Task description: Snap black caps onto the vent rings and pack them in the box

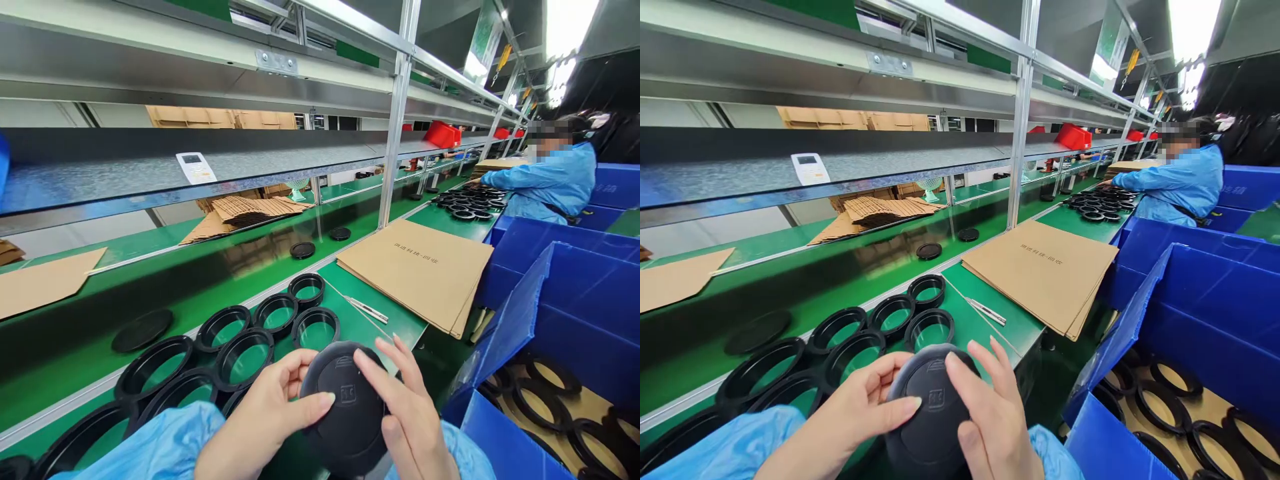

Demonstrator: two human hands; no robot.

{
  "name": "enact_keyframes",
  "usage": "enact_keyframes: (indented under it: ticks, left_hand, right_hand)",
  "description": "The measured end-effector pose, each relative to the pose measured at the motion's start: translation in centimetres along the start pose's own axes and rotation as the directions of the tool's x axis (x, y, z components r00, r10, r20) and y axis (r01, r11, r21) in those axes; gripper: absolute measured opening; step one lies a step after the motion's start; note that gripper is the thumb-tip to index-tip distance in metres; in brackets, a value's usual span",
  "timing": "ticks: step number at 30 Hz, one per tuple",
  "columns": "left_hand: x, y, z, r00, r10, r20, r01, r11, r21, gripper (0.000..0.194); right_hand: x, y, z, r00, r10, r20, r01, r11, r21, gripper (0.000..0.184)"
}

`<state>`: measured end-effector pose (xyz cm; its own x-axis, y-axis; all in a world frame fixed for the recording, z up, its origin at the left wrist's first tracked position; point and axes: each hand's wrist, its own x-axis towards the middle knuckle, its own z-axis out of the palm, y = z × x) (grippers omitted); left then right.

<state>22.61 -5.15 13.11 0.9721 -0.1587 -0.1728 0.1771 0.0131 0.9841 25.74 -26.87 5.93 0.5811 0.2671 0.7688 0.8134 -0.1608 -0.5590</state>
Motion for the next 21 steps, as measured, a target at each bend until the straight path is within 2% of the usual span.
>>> enact_keyframes:
  ticks: [1, 3, 5, 8, 10, 12, 14, 15, 17, 19, 21]
  left_hand:
    - [0.2, -0.2, -0.1, 1.0, -0.008, 0.004, 0.008, 1.0, -0.004, 0.052]
    - [0.6, -0.8, -0.3, 1.0, -0.022, -0.016, 0.022, 1.0, 0.018, 0.055]
    - [1.1, -1.3, -0.5, 0.998, -0.013, -0.057, 0.017, 0.997, 0.076, 0.055]
    - [1.4, -1.5, -0.3, 0.997, 0.01, -0.08, 0.001, 0.991, 0.136, 0.055]
    - [1.5, -1.3, -0.2, 0.996, 0.007, -0.091, 0.005, 0.992, 0.124, 0.053]
    - [1.6, -1.1, -0.2, 0.995, -0.012, -0.096, 0.019, 0.997, 0.073, 0.053]
    - [1.9, -1.1, -0.7, 0.994, -0.019, -0.104, 0.02, 1.0, 0.016, 0.055]
    - [2.1, -1.2, -1.0, 0.994, -0.018, -0.107, 0.017, 1.0, -0.004, 0.056]
    - [2.1, -1.7, -1.5, 0.993, -0.01, -0.114, 0.008, 1.0, -0.019, 0.056]
    - [1.8, -2.6, -1.7, 0.995, -0.006, -0.102, 0.006, 1.0, -0.009, 0.056]
    - [1.2, -3.9, -1.8, 0.996, 0.012, -0.088, -0.009, 0.999, 0.041, 0.055]
  right_hand:
    - [0.0, -0.4, -0.5, 1.0, 0.002, -0.016, 0.0, 0.995, 0.099, 0.04]
    - [-0.1, -0.7, -1.3, 0.996, 0.016, -0.082, 0.01, 0.953, 0.304, 0.051]
    - [-0.3, -0.5, -1.9, 0.983, 0.082, -0.166, -0.009, 0.917, 0.398, 0.059]
    - [-0.4, 0.6, -1.6, 0.961, 0.203, -0.186, -0.121, 0.919, 0.374, 0.045]
    - [-0.5, 1.2, -1.0, 0.966, 0.233, -0.114, -0.199, 0.948, 0.248, 0.039]
    - [-0.7, 1.4, -0.3, 0.986, 0.167, 0.014, -0.167, 0.971, 0.169, 0.036]
    - [-0.9, 1.6, 0.3, 0.991, 0.13, 0.035, -0.134, 0.961, 0.243, 0.032]
    - [-1.0, 1.8, 0.6, 0.985, 0.173, 0.001, -0.165, 0.938, 0.304, 0.031]
    - [-1.0, 2.3, 1.4, 0.933, 0.358, -0.03, -0.32, 0.866, 0.385, 0.032]
    - [-0.8, 3.0, 2.6, 0.863, 0.497, 0.094, -0.493, 0.787, 0.372, 0.052]
    - [-0.7, 3.9, 3.9, 0.799, 0.546, 0.252, -0.601, 0.712, 0.363, 0.058]
